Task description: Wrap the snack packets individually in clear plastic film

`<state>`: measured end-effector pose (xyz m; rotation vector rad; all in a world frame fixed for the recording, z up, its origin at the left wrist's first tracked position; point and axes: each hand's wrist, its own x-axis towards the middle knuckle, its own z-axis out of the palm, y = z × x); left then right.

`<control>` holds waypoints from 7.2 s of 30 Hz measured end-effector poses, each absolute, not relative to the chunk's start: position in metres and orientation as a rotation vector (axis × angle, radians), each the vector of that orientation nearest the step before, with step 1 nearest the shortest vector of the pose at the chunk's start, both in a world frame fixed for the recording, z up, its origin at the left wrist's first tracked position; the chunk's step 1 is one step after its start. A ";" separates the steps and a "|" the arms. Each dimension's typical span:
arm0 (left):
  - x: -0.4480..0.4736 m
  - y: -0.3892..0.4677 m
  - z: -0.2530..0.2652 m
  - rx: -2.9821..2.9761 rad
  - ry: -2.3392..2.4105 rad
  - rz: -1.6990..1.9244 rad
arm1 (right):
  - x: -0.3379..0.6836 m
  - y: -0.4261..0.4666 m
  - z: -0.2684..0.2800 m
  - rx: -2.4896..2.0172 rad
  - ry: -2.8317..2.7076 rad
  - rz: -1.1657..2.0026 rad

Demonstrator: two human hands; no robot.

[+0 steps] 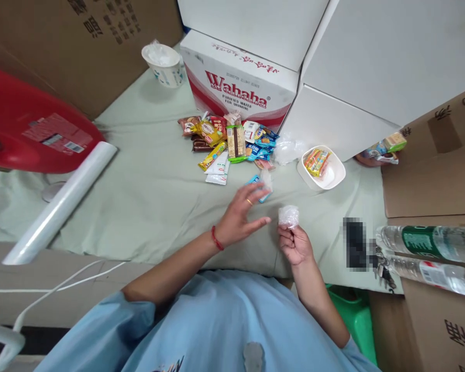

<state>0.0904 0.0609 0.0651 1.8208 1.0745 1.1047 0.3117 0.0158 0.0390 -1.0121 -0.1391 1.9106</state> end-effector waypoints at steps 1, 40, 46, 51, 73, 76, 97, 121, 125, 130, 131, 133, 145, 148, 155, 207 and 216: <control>0.096 0.058 0.065 1.872 1.015 1.072 | 0.309 0.013 0.040 -1.010 -0.137 1.921; 0.063 0.019 0.032 1.864 1.307 1.066 | 0.273 0.017 0.056 -1.273 -0.813 1.615; 0.071 0.018 0.030 1.252 1.354 1.219 | 0.269 0.013 0.042 -1.440 -0.965 1.455; 0.068 0.029 0.021 0.467 1.153 1.295 | 0.276 0.012 0.040 -1.420 -0.840 1.595; 0.075 0.004 0.023 1.574 1.171 1.187 | 0.225 0.029 0.064 -1.451 -0.942 1.459; 0.073 0.002 0.025 1.413 1.103 1.132 | 0.228 0.030 0.058 -1.458 -1.016 1.397; 0.069 0.014 0.047 1.120 1.380 1.156 | 0.236 0.018 0.068 -1.406 -1.567 1.220; 0.067 0.018 0.034 0.338 1.261 1.288 | 0.237 -0.003 0.059 -1.261 -1.911 0.874; 0.063 0.019 0.032 0.293 1.216 1.285 | 0.247 -0.001 0.067 -1.279 -1.732 1.104; 0.054 0.022 0.028 0.243 1.186 1.318 | 0.260 -0.001 0.065 -1.379 -1.212 1.254; 0.051 0.023 0.027 0.238 1.191 1.329 | 0.265 0.001 0.064 -1.378 -1.097 1.254; 0.043 0.024 0.024 0.237 1.199 1.341 | 0.277 0.006 0.066 -1.366 -0.929 1.249; 0.024 0.007 0.022 0.345 1.180 1.276 | 0.353 0.025 0.042 -1.776 -1.078 0.745; 0.027 0.001 0.023 0.502 1.236 1.233 | 0.337 0.034 0.053 -1.783 -1.257 0.527; 0.029 -0.012 0.014 0.775 1.334 1.077 | 0.266 0.082 0.066 -1.457 -2.141 0.615; -0.033 -0.004 0.015 1.368 2.248 1.354 | 0.239 0.048 0.007 -1.628 -1.254 0.934; -0.015 0.013 0.013 2.086 1.918 0.492 | 0.259 0.042 0.013 -1.705 -1.124 1.085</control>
